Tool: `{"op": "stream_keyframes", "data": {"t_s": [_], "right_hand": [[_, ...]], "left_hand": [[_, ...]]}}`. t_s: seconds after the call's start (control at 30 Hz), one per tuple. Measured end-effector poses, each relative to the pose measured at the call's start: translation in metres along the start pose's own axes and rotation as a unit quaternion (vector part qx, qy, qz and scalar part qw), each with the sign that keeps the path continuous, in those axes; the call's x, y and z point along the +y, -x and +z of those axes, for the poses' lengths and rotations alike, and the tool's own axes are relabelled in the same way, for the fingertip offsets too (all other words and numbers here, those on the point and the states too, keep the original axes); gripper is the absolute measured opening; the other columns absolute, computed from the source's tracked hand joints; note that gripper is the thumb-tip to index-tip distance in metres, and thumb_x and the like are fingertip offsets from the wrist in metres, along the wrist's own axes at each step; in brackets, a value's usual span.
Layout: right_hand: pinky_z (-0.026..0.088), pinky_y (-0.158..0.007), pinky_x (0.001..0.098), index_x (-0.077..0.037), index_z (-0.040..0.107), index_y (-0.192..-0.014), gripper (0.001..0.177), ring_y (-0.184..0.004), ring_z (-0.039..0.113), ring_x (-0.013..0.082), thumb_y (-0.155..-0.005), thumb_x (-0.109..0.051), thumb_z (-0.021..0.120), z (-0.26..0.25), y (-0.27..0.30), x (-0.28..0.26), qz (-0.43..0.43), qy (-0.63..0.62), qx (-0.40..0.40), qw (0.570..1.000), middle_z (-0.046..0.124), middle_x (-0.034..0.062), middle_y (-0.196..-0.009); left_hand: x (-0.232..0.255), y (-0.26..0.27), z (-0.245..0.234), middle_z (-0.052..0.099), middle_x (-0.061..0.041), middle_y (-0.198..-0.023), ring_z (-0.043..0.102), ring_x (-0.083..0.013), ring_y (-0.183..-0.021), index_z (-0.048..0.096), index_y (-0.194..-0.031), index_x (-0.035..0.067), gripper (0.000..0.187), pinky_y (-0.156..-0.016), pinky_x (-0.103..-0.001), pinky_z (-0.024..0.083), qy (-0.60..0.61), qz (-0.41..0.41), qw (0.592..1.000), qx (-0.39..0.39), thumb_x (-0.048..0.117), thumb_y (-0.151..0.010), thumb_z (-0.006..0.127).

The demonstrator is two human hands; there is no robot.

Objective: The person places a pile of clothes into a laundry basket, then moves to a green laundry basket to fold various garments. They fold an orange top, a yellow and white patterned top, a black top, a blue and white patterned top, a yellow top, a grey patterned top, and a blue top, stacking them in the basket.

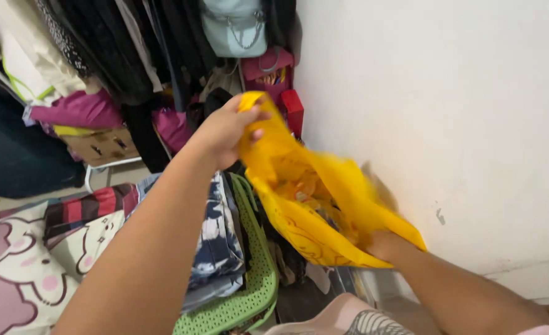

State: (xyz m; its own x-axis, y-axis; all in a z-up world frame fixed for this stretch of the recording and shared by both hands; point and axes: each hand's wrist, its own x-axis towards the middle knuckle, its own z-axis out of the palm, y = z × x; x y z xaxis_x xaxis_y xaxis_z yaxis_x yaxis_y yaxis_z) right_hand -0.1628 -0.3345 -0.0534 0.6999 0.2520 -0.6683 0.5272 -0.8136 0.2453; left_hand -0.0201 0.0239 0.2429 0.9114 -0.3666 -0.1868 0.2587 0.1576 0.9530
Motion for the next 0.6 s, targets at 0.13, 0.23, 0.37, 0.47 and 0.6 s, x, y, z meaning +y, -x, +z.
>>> {"op": "stream_keyframes", "data": {"t_s": [0.13,0.23,0.37,0.47,0.6], "right_hand": [[0.045,-0.102,0.0508,-0.019,0.042,-0.137,0.04,-0.123,0.051,0.037,-0.097,-0.023,0.045,-0.012,0.016,0.003,0.041,-0.131,0.021,0.99,0.048,0.0171,-0.136],[0.048,-0.099,0.0491,-0.011,0.047,-0.129,0.035,-0.117,0.056,0.0362,-0.094,-0.017,0.046,-0.02,0.018,0.006,0.041,-0.488,0.051,0.87,0.054,0.0196,-0.127],[0.053,-0.096,0.0467,-0.001,0.052,-0.118,0.028,-0.108,0.063,0.0352,-0.092,-0.008,0.047,-0.064,0.041,0.033,0.019,-0.865,0.124,0.487,0.062,0.0228,-0.115],[0.056,-0.094,0.0449,0.006,0.057,-0.111,0.025,-0.102,0.069,0.0345,-0.089,-0.002,0.047,-0.109,0.081,0.047,-0.056,-0.932,0.228,0.276,0.068,0.0253,-0.106],[0.054,-0.081,0.0426,-0.021,0.047,-0.138,0.054,-0.093,0.066,0.0274,-0.088,-0.003,0.056,-0.156,0.139,0.034,-0.117,-0.908,0.311,0.253,0.069,0.0172,-0.116]], "left_hand": [[-0.036,0.001,-0.051,0.066,0.0,-0.109,0.057,-0.0134,-0.076,0.058,-0.125,0.021,0.023,-0.072,-0.035,0.054,0.054,-0.057,0.996,0.043,0.018,-0.103,0.053],[-0.083,-0.003,-0.09,0.063,0.0,-0.107,0.06,-0.0169,-0.077,0.056,-0.122,0.02,0.021,-0.072,-0.04,0.055,0.041,-0.066,0.991,0.11,0.017,-0.102,0.055],[-0.143,-0.021,-0.135,0.061,-0.007,-0.105,0.062,-0.0219,-0.079,0.055,-0.12,0.01,0.022,-0.07,-0.041,0.054,0.001,-0.143,0.981,0.133,0.018,-0.1,0.059],[-0.158,-0.035,-0.132,0.063,-0.015,-0.107,0.062,-0.024,-0.082,0.055,-0.128,-0.004,0.04,-0.071,-0.037,0.055,-0.059,-0.113,0.989,0.076,0.018,-0.099,0.069],[-0.108,-0.033,-0.044,0.065,-0.011,-0.122,0.069,-0.0212,-0.098,0.046,-0.144,0.011,0.069,-0.082,-0.036,0.059,-0.161,0.035,0.985,0.049,0.015,-0.083,0.075]]}}
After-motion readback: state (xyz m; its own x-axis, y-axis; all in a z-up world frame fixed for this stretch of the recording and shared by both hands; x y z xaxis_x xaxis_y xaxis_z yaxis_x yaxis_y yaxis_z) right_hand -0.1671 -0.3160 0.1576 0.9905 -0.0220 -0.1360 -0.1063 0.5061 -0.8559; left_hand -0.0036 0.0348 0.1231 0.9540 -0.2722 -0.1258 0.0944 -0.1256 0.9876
